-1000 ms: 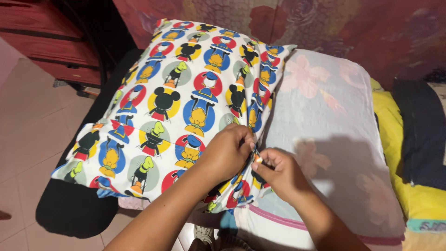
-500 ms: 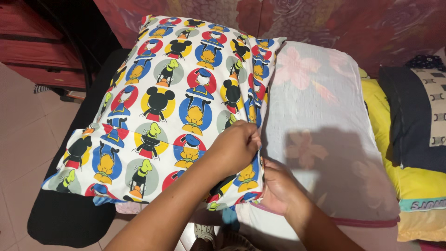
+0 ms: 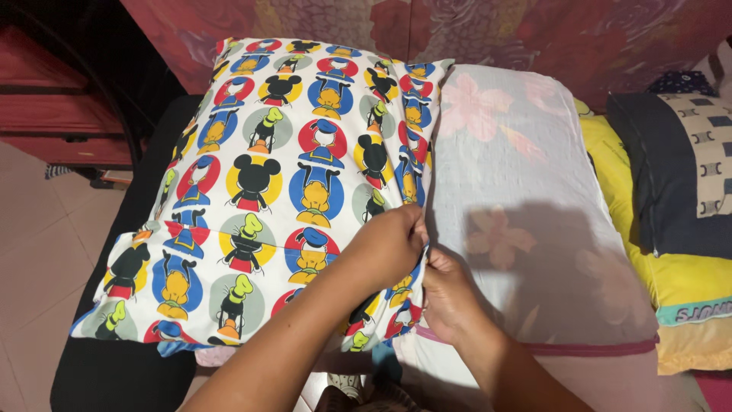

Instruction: The person repeatedly presses and pats a white floral pillow to fluff it, then picks up a Mickey Mouse patterned pillow and adjusts its position on the stack. The person continues to pat and smooth the Mickey Mouse pillow.

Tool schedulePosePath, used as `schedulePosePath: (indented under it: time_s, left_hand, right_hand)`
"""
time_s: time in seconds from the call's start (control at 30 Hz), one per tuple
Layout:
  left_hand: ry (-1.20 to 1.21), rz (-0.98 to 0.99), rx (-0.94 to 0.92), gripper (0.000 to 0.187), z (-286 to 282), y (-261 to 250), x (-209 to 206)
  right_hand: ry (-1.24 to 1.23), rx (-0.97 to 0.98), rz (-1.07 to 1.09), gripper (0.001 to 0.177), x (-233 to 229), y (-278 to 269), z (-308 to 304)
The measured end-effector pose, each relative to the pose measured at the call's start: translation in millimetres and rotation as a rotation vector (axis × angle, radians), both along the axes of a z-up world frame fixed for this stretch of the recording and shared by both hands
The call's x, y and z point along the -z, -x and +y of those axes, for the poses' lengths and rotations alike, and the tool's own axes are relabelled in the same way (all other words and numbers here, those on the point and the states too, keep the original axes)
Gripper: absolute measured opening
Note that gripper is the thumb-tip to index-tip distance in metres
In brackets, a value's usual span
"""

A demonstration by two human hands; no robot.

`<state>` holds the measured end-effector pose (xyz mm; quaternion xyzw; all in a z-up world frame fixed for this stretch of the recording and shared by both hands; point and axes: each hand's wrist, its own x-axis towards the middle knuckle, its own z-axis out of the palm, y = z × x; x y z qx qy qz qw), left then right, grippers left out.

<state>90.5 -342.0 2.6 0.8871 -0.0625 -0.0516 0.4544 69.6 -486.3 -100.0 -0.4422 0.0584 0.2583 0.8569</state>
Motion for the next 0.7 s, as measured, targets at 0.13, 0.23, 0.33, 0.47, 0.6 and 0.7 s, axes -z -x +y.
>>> schedulePosePath:
  time_s: [0.13, 0.23, 0.33, 0.47, 0.6, 0.7]
  left_hand:
    - [0.013, 0.000, 0.011, 0.011, -1.8, 5.4, -2.6]
    - [-0.047, -0.002, -0.008, 0.011, -3.8, 7.5, -8.0]
    - [-0.066, -0.065, -0.019, 0.010, -7.5, 10.8, -10.7]
    - [-0.062, -0.132, -0.025, 0.009, 2.2, 7.7, -13.8]
    - [0.085, -0.140, 0.058, 0.005, 15.2, 8.9, -11.5]
    - [0.111, -0.260, 0.099, 0.006, 12.9, 9.9, -7.5]
  right_hand:
    - [0.178, 0.031, -0.195, 0.016, 4.1, 0.6, 0.8]
    - [0.320, -0.001, -0.217, 0.017, 4.2, -7.1, -0.7]
    - [0.441, -0.083, -0.153, 0.017, 6.3, -15.0, -11.7]
    - [0.387, -0.179, -0.220, 0.014, 12.0, -25.4, -32.4]
    - [0.289, -0.183, -0.404, 0.008, 15.9, -33.2, -57.5]
    - [0.722, -0.283, -0.589, 0.018, 12.2, -40.8, -67.8]
